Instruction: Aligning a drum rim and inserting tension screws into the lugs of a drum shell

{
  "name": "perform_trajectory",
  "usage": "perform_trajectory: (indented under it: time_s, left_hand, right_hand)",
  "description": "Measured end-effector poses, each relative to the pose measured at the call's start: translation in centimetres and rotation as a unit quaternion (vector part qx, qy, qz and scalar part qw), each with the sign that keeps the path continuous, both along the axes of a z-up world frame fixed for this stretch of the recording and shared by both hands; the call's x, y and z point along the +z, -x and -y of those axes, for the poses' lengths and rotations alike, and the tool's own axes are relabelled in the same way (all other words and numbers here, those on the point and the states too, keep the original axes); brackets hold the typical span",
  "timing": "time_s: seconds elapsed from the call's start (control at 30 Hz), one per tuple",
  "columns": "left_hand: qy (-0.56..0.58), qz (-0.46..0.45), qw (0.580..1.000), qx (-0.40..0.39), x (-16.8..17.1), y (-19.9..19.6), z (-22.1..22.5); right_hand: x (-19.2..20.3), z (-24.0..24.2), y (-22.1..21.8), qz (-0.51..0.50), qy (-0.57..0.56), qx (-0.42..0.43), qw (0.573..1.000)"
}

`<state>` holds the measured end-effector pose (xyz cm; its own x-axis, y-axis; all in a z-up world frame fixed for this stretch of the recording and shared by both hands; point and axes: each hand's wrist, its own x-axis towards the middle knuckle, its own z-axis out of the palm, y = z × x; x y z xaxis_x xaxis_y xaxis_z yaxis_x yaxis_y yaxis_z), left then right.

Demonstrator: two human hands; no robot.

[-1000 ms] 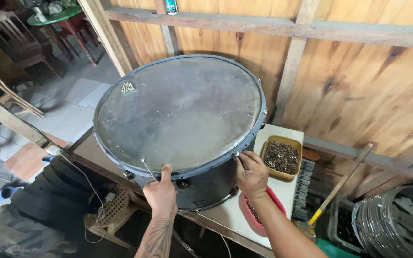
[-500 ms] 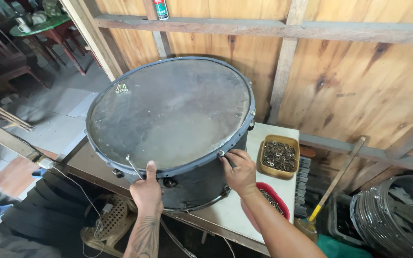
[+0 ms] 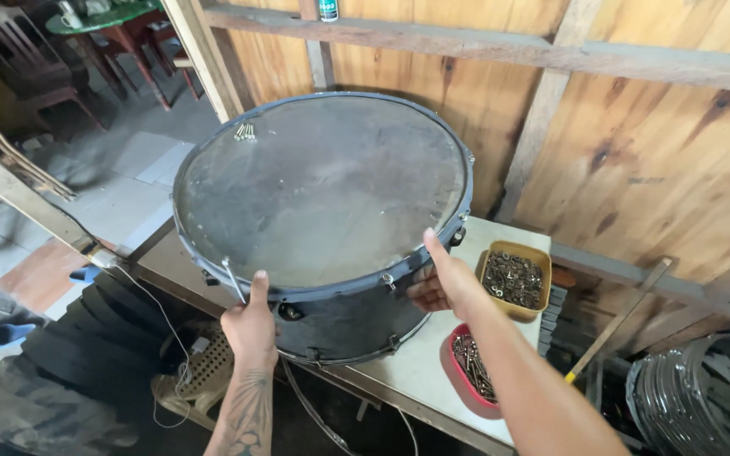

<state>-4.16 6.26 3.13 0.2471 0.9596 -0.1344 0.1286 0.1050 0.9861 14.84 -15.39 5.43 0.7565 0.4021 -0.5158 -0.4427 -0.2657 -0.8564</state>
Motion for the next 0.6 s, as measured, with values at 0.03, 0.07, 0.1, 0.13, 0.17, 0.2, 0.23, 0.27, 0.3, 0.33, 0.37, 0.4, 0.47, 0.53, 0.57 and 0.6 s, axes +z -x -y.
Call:
perform_trajectory:
  time_s: [0.03, 0.07, 0.1, 0.13, 0.17, 0.2, 0.23, 0.27, 0.3, 0.33, 0.37, 0.4, 0.47, 0.53, 0.57, 0.6]
  left_hand:
    - [0.002, 0.001, 1.000, 0.001, -0.9, 0.0, 0.5]
    - [0.022, -0.015, 0.999, -0.021, -1.4, 0.0, 0.8]
    - [0.042, -0.030, 0.998, -0.044, -2.0, 0.0, 1.1]
    - [0.043, -0.031, 0.998, -0.041, -2.6, 0.1, 1.2]
    - [-0.007, -0.060, 0.996, -0.058, -3.3, 0.2, 1.3]
    - [-0.056, -0.088, 0.992, -0.076, -4.0, 0.3, 1.5]
    - [-0.054, -0.089, 0.992, -0.074, -4.8, 0.3, 1.7]
    - [-0.104, -0.124, 0.984, -0.078, -5.4, 0.2, 1.6]
    - [-0.154, -0.158, 0.972, -0.083, -6.1, 0.1, 1.6]
    - [-0.152, -0.159, 0.972, -0.081, -5.4, 0.2, 2.0]
    - [-0.117, -0.161, 0.976, -0.090, -4.7, 0.4, 2.3]
    - [-0.082, -0.162, 0.979, -0.097, -3.9, 0.3, 2.5]
    - [-0.085, -0.161, 0.979, -0.097, -4.1, 0.2, 2.4]
    - [-0.086, -0.160, 0.979, -0.095, -4.8, 0.4, 2.1]
    - [-0.086, -0.129, 0.983, -0.099, -5.4, 0.5, 2.0]
    - [-0.085, -0.099, 0.986, -0.103, -5.9, 0.7, 1.8]
  right_hand:
    - [1.1, -0.2, -0.2, 0.001, 0.002, 0.001, 1.000]
    - [2.4, -0.5, -0.5, -0.020, 0.052, 0.044, 0.998]
    - [3.7, -0.8, -0.7, -0.040, 0.101, 0.086, 0.990]
    - [3.5, -0.9, -0.9, -0.041, 0.102, 0.089, 0.990]
    - [3.2, -1.1, -1.1, -0.052, 0.106, 0.091, 0.989]
    - [2.9, -1.1, -1.3, -0.062, 0.111, 0.094, 0.987]
    - [2.3, -1.1, -1.2, -0.063, 0.114, 0.096, 0.987]
    - [1.8, -1.3, -1.3, -0.079, 0.079, 0.085, 0.990]
    - [1.3, -1.4, -1.4, -0.095, 0.043, 0.075, 0.992]
    - [0.5, -1.5, -1.6, -0.096, 0.045, 0.076, 0.991]
    - [-0.2, -1.5, -1.9, -0.098, 0.035, 0.069, 0.992]
    - [-0.9, -1.7, -2.4, -0.098, 0.024, 0.062, 0.993]
    - [-0.8, -1.7, -2.3, -0.095, 0.019, 0.056, 0.994]
    - [-0.8, -1.7, -2.1, -0.093, 0.014, 0.053, 0.994]
    - [-0.7, -1.7, -1.9, -0.089, 0.011, 0.044, 0.995]
    - [-0.6, -1.6, -1.8, -0.087, 0.008, 0.035, 0.996]
